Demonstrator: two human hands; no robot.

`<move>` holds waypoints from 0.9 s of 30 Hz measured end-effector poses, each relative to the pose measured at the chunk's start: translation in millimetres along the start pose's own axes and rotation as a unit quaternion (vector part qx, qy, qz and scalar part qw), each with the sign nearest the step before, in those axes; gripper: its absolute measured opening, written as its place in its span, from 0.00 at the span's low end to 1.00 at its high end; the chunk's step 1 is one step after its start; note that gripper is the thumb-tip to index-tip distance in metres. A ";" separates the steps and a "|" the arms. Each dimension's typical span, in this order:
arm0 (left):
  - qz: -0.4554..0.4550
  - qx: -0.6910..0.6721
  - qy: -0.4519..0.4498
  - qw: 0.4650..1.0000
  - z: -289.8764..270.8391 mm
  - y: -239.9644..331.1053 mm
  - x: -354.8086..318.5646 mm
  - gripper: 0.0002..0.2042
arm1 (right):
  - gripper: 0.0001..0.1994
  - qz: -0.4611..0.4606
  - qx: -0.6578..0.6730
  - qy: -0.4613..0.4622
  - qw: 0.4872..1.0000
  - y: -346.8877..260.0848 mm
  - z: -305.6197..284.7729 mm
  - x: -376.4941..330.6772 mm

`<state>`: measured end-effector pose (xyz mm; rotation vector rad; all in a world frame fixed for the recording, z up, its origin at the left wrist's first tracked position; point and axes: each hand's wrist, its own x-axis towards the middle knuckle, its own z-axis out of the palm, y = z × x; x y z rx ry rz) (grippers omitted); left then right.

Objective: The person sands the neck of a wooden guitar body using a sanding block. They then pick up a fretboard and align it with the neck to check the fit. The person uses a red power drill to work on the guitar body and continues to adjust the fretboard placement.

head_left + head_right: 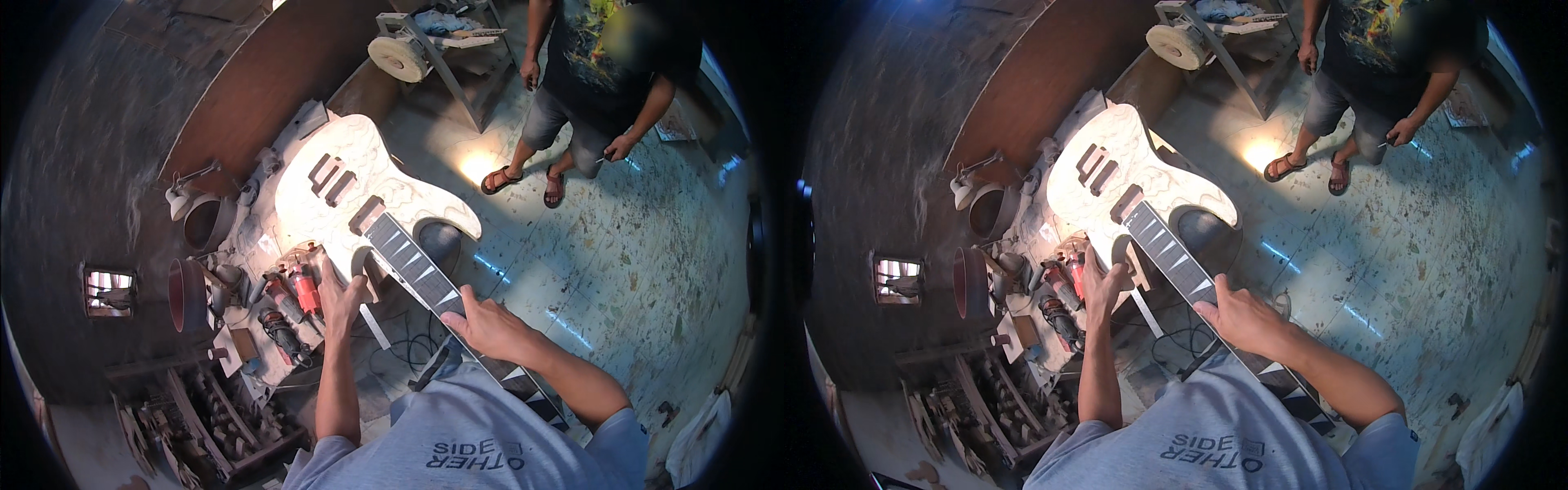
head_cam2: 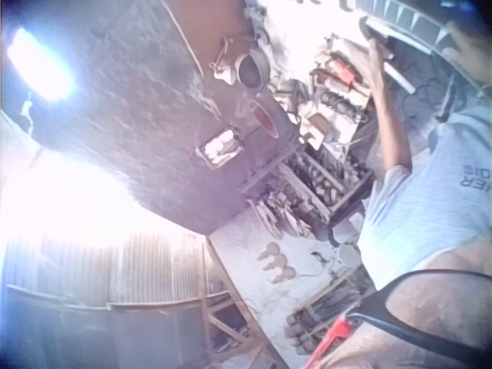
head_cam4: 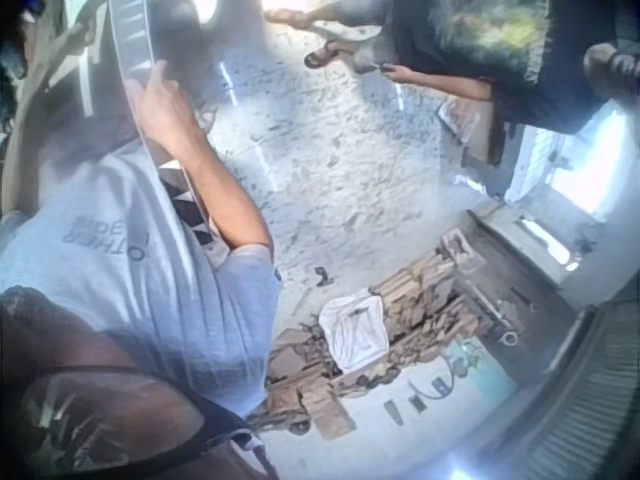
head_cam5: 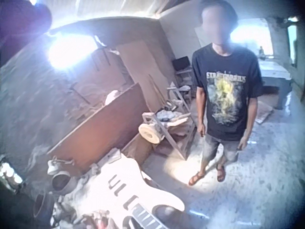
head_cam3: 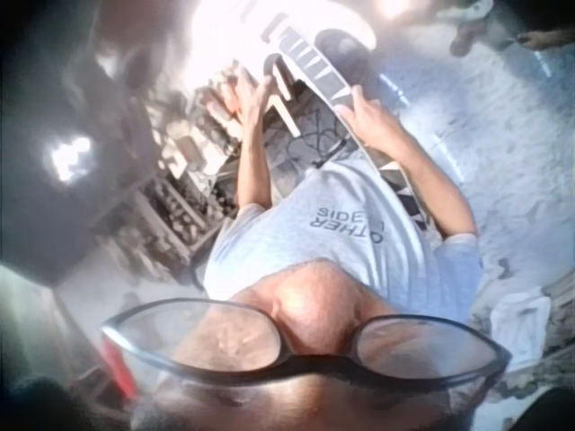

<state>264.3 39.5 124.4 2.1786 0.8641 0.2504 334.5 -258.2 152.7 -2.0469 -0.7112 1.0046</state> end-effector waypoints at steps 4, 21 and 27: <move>0.009 0.008 0.003 1.000 -0.2 -7.3 2.6 0.35 | 0.34 0.013 -0.002 -0.013 1.000 -2.3 -2.8 1.7; 0.336 0.278 -0.027 0.900 36.0 54.8 -31.0 0.40 | 0.34 -0.004 -0.030 0.003 1.000 -1.2 -5.1 0.5; 0.341 0.251 -0.001 0.906 42.7 54.8 -28.2 0.45 | 0.29 -0.030 -0.003 0.033 0.999 6.2 -0.9 -7.2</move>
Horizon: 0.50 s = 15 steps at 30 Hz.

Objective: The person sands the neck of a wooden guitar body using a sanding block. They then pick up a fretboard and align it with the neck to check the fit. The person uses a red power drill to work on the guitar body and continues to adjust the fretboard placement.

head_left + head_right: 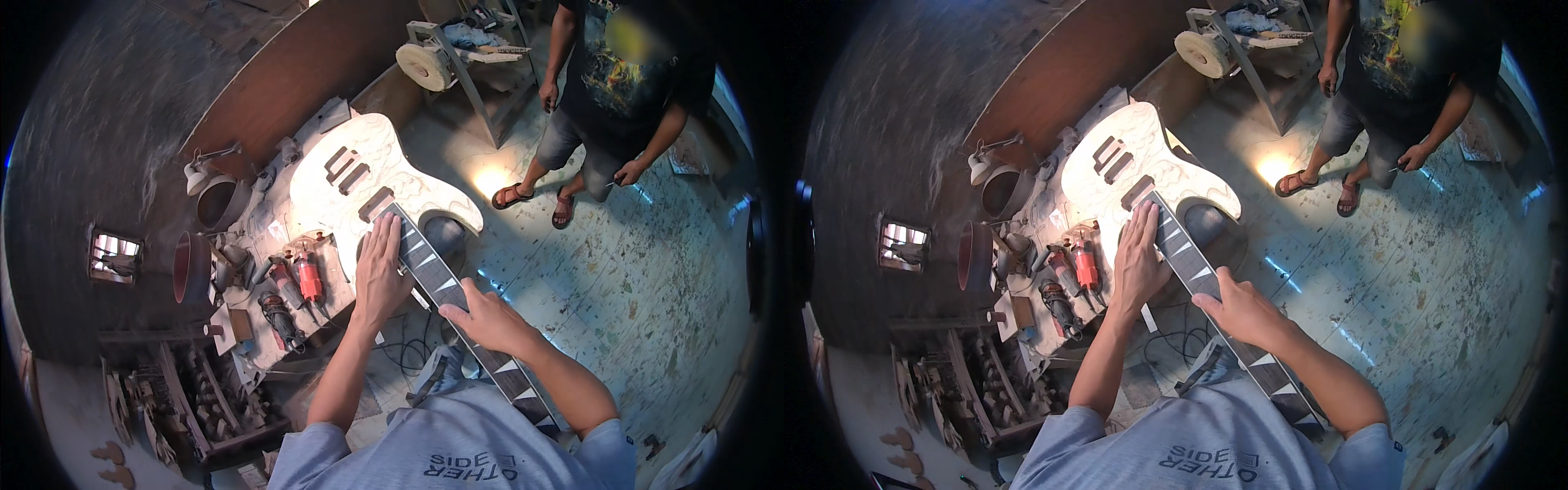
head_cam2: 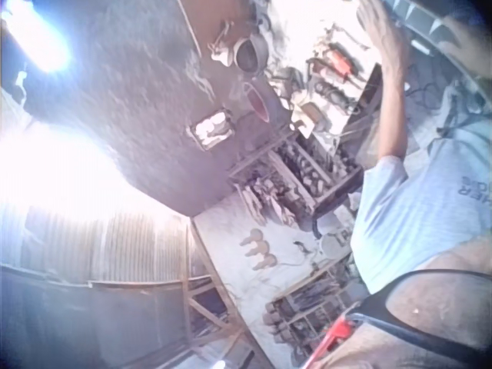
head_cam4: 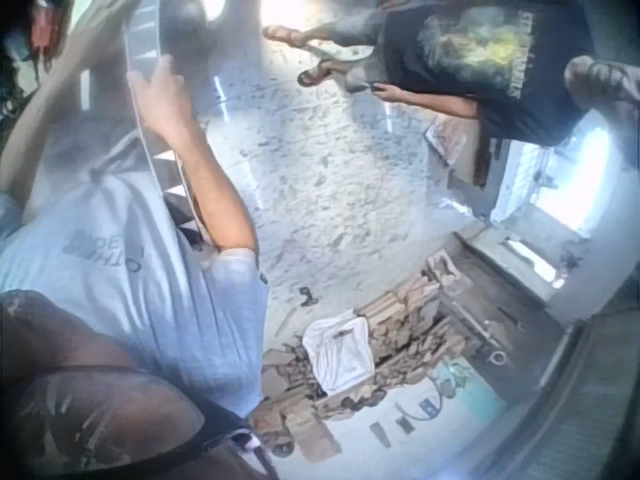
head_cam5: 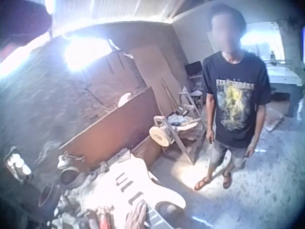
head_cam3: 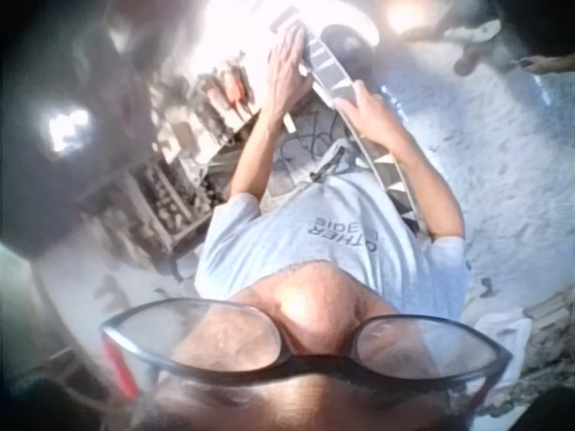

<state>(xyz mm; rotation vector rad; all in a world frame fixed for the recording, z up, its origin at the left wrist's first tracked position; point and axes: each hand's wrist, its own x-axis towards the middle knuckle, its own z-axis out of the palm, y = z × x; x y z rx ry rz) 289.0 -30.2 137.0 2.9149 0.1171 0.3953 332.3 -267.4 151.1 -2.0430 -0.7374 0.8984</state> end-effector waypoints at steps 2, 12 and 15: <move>0.003 -0.009 0.007 1.000 0.4 -0.7 1.0 0.45 | 0.29 0.012 0.037 -0.018 0.999 3.3 -3.7 -14.0; 0.014 -0.006 0.043 0.999 14.0 -10.9 -7.4 0.44 | 0.40 0.046 0.090 -0.084 0.991 41.4 -8.1 -136.2; 0.009 -0.022 0.048 0.999 17.1 -5.0 -3.6 0.43 | 0.35 0.053 0.203 -0.138 0.968 69.4 -9.4 -154.5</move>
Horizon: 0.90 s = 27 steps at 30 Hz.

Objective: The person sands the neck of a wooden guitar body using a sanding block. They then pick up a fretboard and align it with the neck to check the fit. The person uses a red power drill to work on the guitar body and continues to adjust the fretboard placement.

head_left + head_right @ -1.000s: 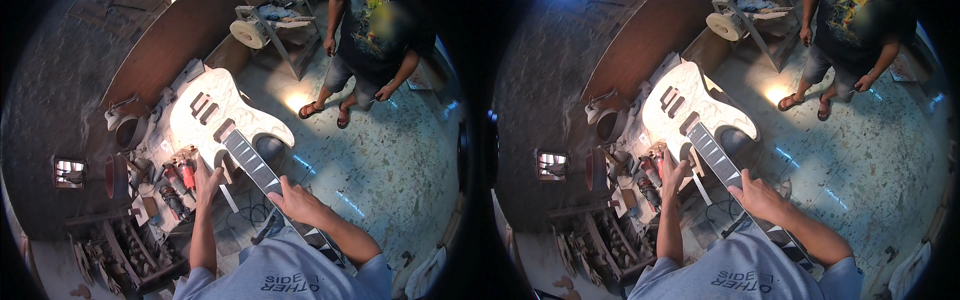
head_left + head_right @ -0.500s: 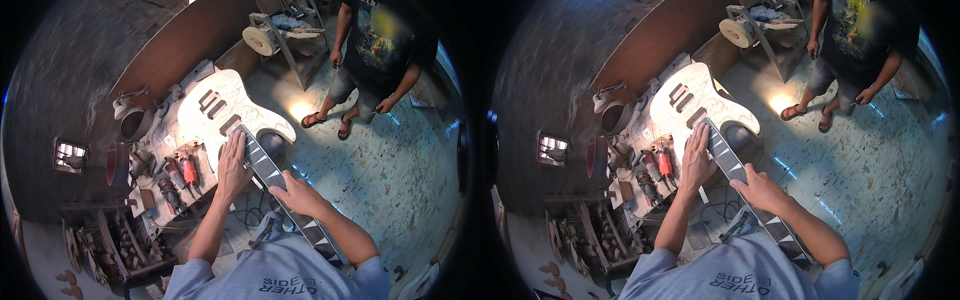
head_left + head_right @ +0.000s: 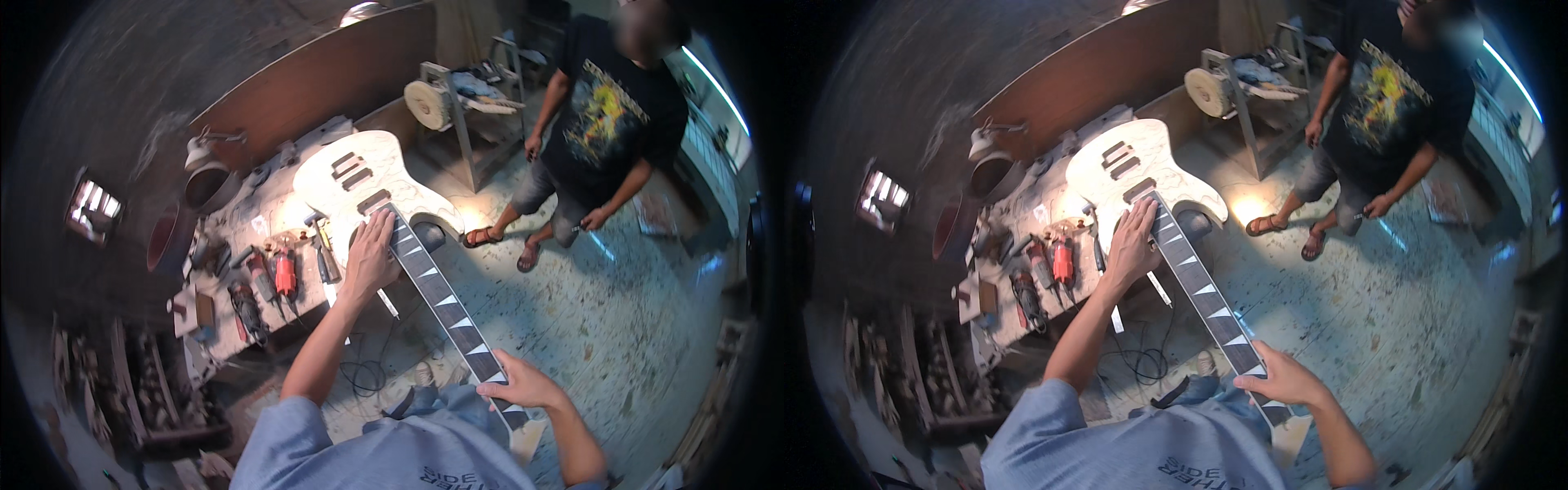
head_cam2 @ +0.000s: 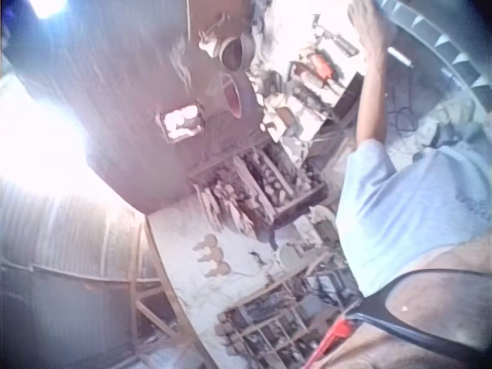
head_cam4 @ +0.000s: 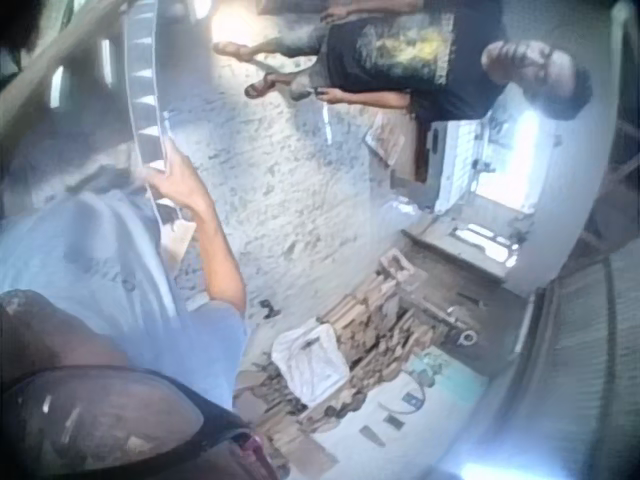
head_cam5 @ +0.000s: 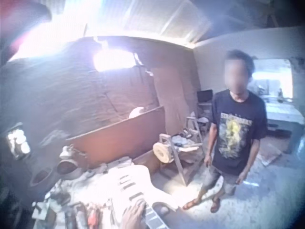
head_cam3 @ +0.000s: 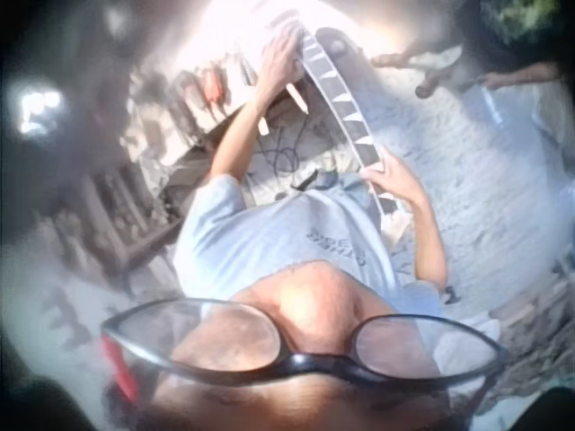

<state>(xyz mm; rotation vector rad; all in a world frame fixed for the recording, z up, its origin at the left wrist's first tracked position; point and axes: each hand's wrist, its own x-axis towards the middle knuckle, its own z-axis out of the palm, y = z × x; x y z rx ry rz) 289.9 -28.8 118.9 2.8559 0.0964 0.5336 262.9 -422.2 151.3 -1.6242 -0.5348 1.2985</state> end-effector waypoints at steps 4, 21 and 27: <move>-0.007 0.036 -0.022 0.999 -0.9 -0.3 4.1 0.44 | 0.27 -0.042 0.151 -0.073 0.985 9.1 -6.9 -18.9; -0.316 -0.112 0.038 0.941 9.7 155.3 -272.9 0.44 | 0.22 -0.163 0.176 -0.123 0.963 45.9 -31.0 8.6; -0.553 -0.142 -0.044 0.820 52.3 215.0 -455.6 0.45 | 0.17 -0.157 0.142 -0.139 0.967 41.9 -39.9 7.3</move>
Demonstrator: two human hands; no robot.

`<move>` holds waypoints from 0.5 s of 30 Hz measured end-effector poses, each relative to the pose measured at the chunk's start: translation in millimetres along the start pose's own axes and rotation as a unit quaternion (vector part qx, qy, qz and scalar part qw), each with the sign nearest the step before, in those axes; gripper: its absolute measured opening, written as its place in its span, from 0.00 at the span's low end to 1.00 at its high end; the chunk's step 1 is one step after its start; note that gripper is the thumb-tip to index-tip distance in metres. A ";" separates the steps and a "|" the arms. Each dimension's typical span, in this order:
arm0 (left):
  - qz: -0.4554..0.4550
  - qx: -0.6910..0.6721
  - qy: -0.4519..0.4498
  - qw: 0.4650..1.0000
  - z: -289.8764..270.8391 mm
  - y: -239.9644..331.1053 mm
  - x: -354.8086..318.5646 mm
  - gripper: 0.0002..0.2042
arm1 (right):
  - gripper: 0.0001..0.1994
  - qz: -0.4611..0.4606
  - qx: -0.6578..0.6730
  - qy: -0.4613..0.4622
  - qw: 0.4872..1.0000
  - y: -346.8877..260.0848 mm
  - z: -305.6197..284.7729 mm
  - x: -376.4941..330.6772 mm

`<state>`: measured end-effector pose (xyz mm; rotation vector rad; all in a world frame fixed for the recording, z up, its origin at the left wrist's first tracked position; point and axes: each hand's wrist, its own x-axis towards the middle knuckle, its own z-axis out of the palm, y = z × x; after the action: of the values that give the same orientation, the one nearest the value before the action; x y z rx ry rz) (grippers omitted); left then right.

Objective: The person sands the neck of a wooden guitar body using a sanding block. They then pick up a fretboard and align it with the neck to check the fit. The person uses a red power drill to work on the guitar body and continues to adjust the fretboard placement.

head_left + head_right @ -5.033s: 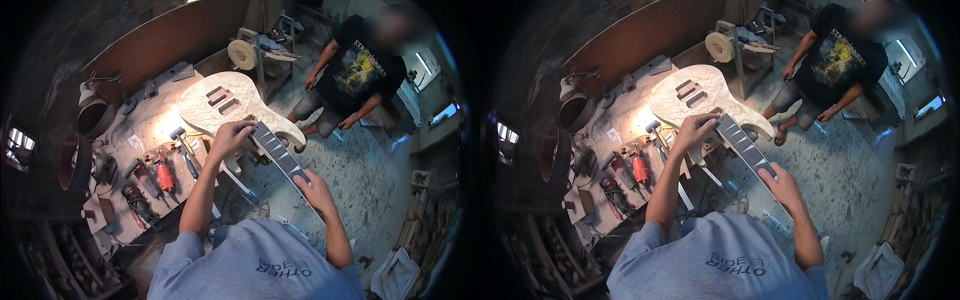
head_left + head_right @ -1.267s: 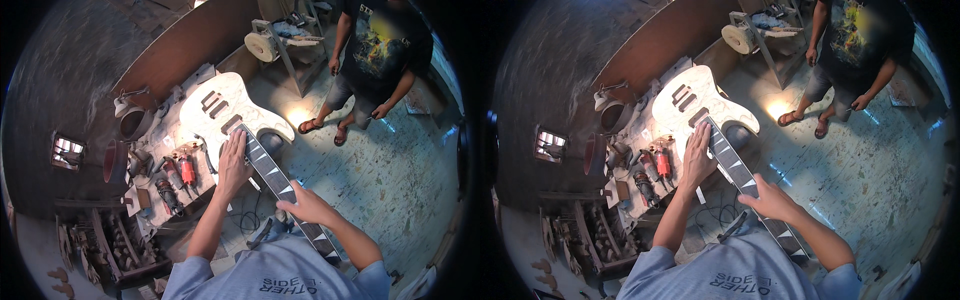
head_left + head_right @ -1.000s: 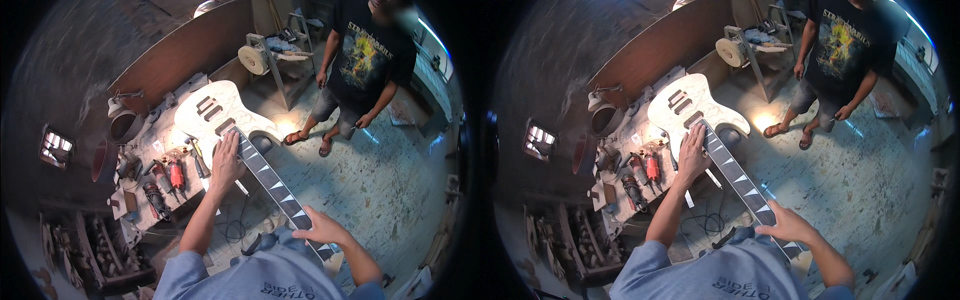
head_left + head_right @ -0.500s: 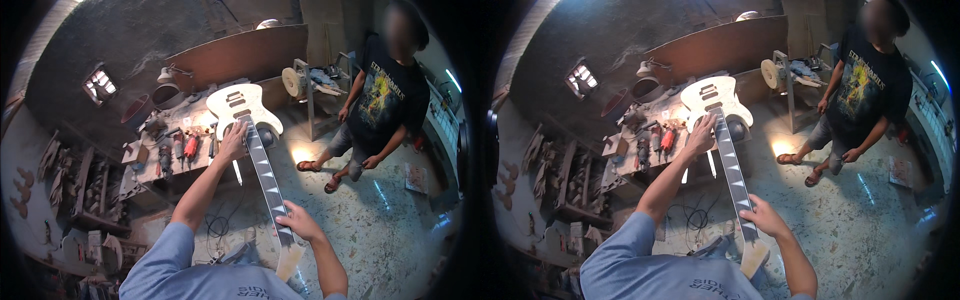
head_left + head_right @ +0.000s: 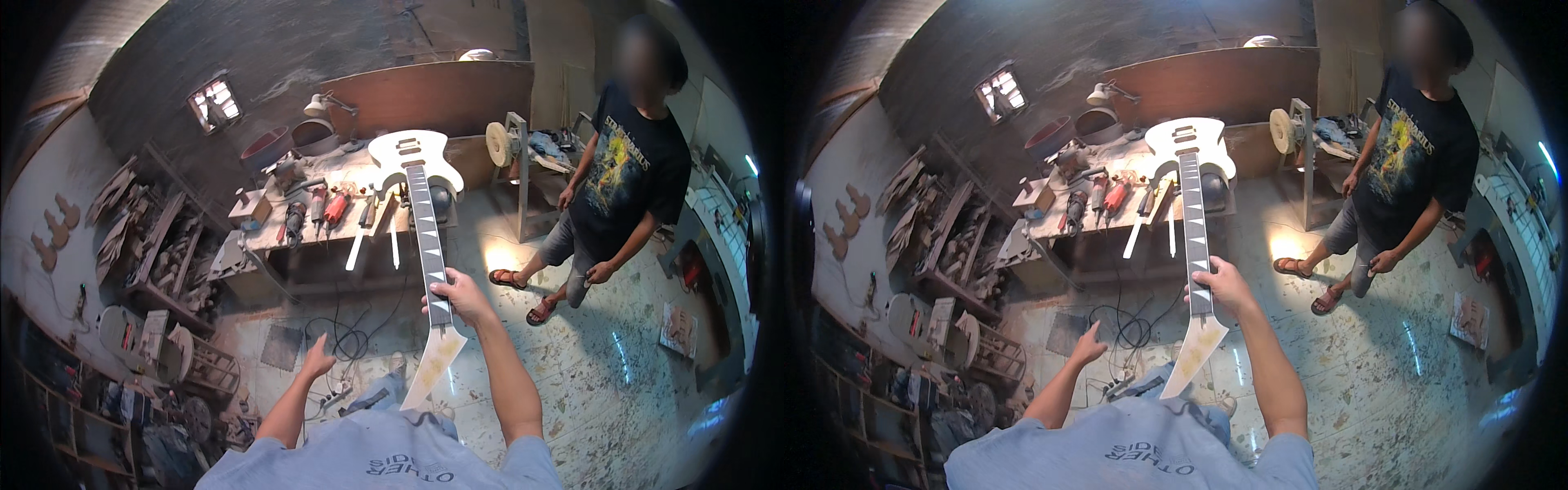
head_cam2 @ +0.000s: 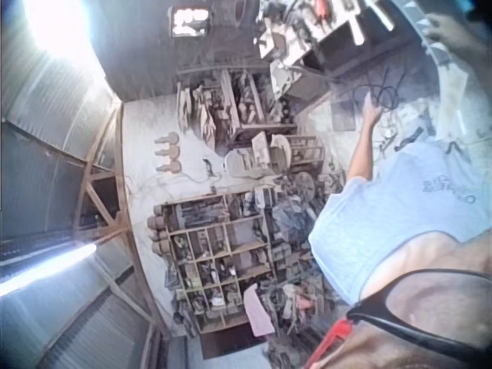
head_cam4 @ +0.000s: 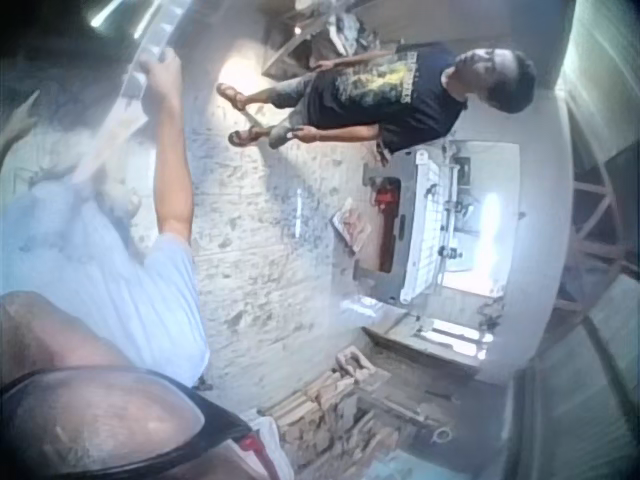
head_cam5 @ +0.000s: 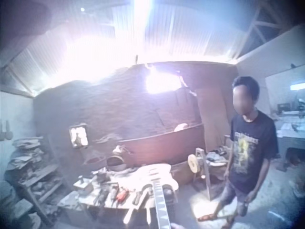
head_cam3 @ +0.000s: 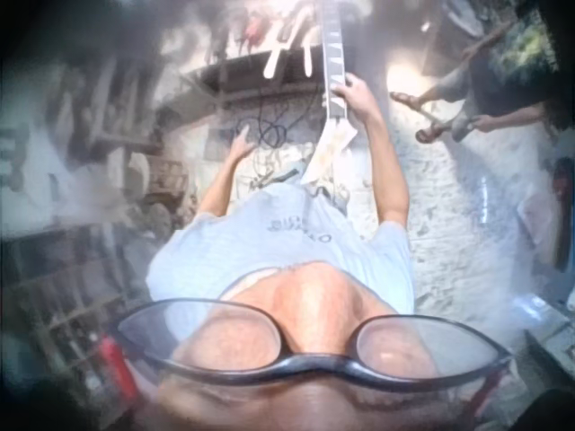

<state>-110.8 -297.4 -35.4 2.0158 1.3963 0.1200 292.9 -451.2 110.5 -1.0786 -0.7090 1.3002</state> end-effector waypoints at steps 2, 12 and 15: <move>-0.043 0.031 -0.015 0.998 18.2 -61.1 -26.8 0.48 | 0.16 -0.003 0.002 -0.017 1.000 -1.4 4.6 1.3; -0.169 0.037 -0.102 0.980 58.9 -109.0 -68.4 0.51 | 0.13 0.009 0.013 -0.025 1.000 7.7 4.8 9.3; -0.140 0.021 -0.094 0.985 63.6 -92.4 -55.1 0.50 | 0.13 0.008 0.020 -0.023 0.999 4.9 -4.2 6.5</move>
<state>-180.3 -356.2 -121.0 1.7898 1.5526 -0.2195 295.9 -446.1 103.4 -1.0258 -0.7068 1.3520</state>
